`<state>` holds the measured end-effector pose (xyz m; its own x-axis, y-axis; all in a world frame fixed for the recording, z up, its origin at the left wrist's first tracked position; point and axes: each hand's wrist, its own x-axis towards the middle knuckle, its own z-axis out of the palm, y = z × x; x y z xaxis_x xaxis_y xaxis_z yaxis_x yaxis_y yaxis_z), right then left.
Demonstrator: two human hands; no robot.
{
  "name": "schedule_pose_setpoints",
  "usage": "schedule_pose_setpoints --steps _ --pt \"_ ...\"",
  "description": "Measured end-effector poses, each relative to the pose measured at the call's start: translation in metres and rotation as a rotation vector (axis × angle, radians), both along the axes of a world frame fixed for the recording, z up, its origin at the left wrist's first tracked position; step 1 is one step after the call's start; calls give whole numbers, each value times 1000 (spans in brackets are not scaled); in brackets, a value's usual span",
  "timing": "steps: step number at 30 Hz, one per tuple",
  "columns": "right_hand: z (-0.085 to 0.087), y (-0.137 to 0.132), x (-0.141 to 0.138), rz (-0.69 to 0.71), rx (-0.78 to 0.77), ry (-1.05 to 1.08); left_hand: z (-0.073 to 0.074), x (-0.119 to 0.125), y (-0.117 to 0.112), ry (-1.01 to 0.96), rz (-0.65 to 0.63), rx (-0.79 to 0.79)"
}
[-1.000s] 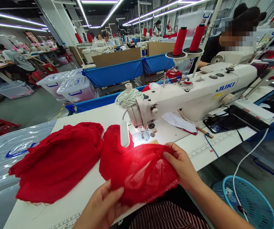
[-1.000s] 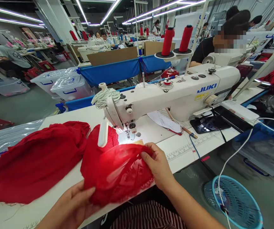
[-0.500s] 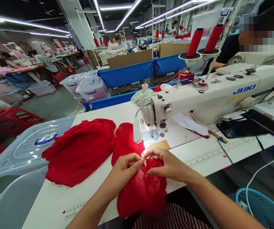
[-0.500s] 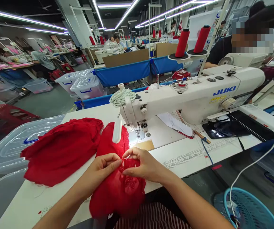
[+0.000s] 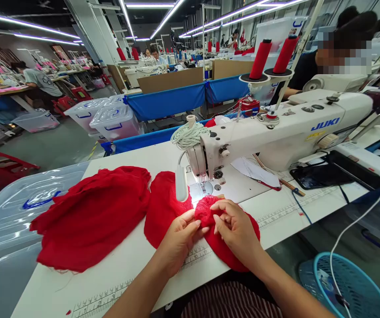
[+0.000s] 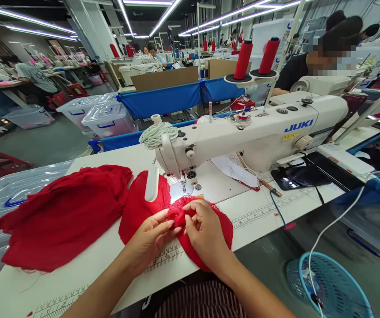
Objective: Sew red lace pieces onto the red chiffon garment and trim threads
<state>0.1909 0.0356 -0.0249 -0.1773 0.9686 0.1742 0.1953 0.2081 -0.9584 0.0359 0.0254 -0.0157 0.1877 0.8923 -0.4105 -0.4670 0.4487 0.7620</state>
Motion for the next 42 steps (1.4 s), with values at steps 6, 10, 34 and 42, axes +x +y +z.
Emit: schedule_pose_setpoints --steps 6,10,34,42 --pt "-5 4 -11 16 44 24 -8 2 -2 75 58 106" --pt "-7 6 -16 2 29 20 -12 2 -3 73 -17 167" --pt "-19 15 -15 -36 -47 -49 -4 -5 -1 65 47 73" --pt "-20 11 -18 -59 219 -97 -17 -2 0 229 177 153"
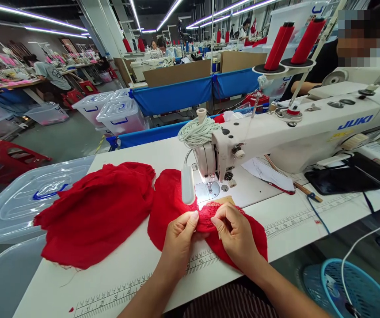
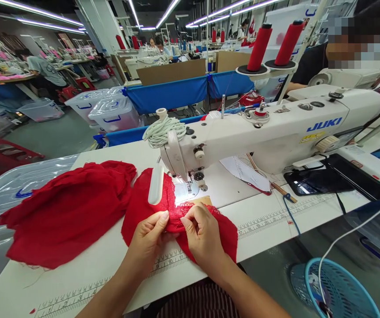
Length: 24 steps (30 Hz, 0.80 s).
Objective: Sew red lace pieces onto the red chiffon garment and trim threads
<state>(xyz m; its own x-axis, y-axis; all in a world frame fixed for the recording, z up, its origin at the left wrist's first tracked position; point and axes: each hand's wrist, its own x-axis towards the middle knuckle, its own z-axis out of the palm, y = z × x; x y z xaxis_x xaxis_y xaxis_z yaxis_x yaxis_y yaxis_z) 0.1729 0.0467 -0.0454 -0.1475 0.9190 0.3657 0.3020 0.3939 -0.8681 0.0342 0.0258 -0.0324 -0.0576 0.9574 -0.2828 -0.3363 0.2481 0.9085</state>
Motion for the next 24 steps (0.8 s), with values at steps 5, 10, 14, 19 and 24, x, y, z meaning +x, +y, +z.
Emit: schedule_pose_setpoints --steps 5,10,14,19,24 --pt "0 0 4 32 -85 13 1 1 3 -36 -43 3" --pt "-3 2 6 17 -196 60 5 -3 1 -124 -109 -45" --pt "-6 2 5 19 -230 80 7 -4 0 -135 -66 -80" --pt "-3 -1 3 80 -227 131 5 -1 3 -38 -38 -77" --pt "15 -3 28 14 -216 263 6 -3 4 -63 -95 -93"
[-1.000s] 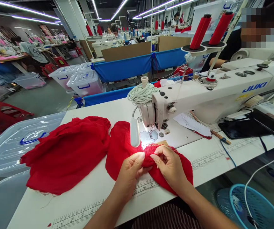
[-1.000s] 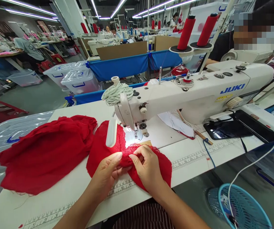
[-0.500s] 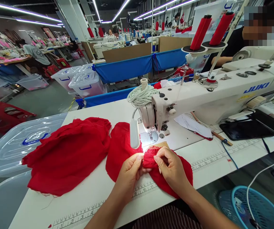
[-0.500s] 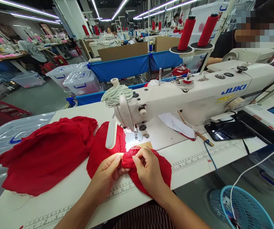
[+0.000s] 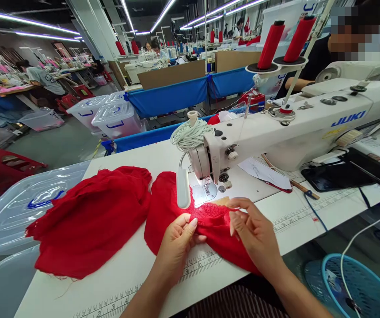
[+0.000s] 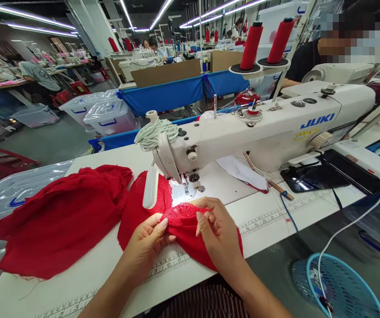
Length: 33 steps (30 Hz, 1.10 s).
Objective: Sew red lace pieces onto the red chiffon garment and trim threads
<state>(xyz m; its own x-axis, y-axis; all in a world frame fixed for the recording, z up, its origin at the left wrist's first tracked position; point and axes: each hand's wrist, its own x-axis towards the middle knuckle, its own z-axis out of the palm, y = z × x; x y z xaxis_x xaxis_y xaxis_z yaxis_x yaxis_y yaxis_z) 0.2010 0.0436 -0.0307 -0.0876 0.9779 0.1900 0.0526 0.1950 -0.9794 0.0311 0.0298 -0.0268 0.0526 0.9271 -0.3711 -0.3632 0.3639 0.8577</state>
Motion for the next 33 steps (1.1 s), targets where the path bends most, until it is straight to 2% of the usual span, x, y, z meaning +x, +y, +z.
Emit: schedule_pose_setpoints --steps 3,6,9,15,17,21,24,26,30,33 --pt "3 1 20 -26 38 -118 3 1 -1 6 -30 7" --pt "0 -1 24 16 45 -197 2 2 -2 32 -45 21" --pt "-2 -4 10 41 113 -212 -1 2 -3 64 -60 58" --pt "-2 0 -29 40 397 -278 -5 -1 -5 84 -73 149" --pt "-2 4 -35 46 432 -327 -5 -2 -6 96 -77 177" --pt "2 9 -38 64 338 -409 -5 -4 -7 175 -112 228" --pt "7 11 -38 62 253 -432 -2 -5 -7 361 -112 305" --pt "9 13 -37 93 164 -392 0 -5 -8 441 -129 335" --pt "13 16 -33 242 -63 -202 0 -6 -7 420 -178 345" --pt "13 17 -33 248 -98 -152 -2 -6 -7 480 -155 359"
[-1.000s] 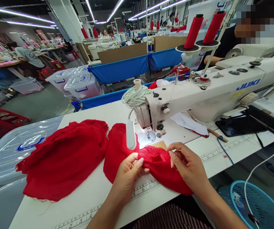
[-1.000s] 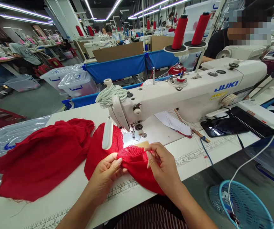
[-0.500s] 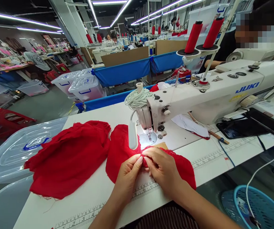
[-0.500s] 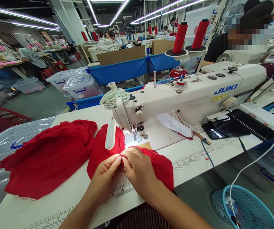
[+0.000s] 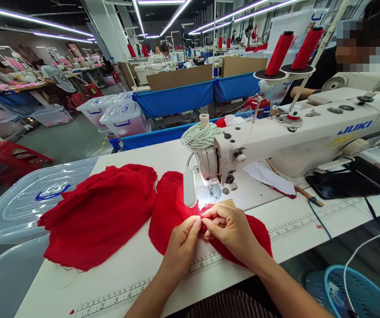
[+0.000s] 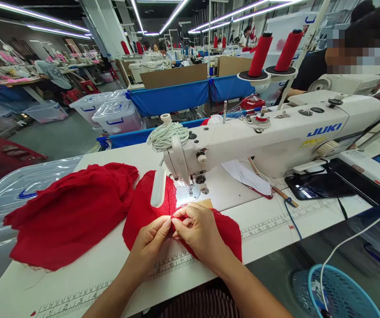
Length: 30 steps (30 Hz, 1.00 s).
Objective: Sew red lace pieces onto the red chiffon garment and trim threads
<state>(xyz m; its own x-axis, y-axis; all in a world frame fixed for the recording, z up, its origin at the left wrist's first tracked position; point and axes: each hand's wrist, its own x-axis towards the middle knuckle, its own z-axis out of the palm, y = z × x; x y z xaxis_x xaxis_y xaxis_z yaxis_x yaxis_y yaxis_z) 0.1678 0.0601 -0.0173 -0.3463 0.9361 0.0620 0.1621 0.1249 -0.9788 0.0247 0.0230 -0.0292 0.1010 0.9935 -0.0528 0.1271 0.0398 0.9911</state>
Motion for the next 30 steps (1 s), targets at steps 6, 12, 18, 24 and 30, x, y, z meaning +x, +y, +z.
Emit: schedule_pose_setpoints --steps 6,12,18,24,30 --pt "-7 2 -2 -31 -96 80 -1 -1 0 46 2 -3" --pt "-11 2 -3 -34 -95 136 3 1 1 31 28 -3" --pt "-8 0 -4 -47 -48 183 3 1 3 -59 47 -60" --pt "-12 -1 -1 -68 82 163 -1 1 4 -290 33 -204" --pt "-22 -7 -5 -47 310 0 -8 2 2 -326 90 -225"
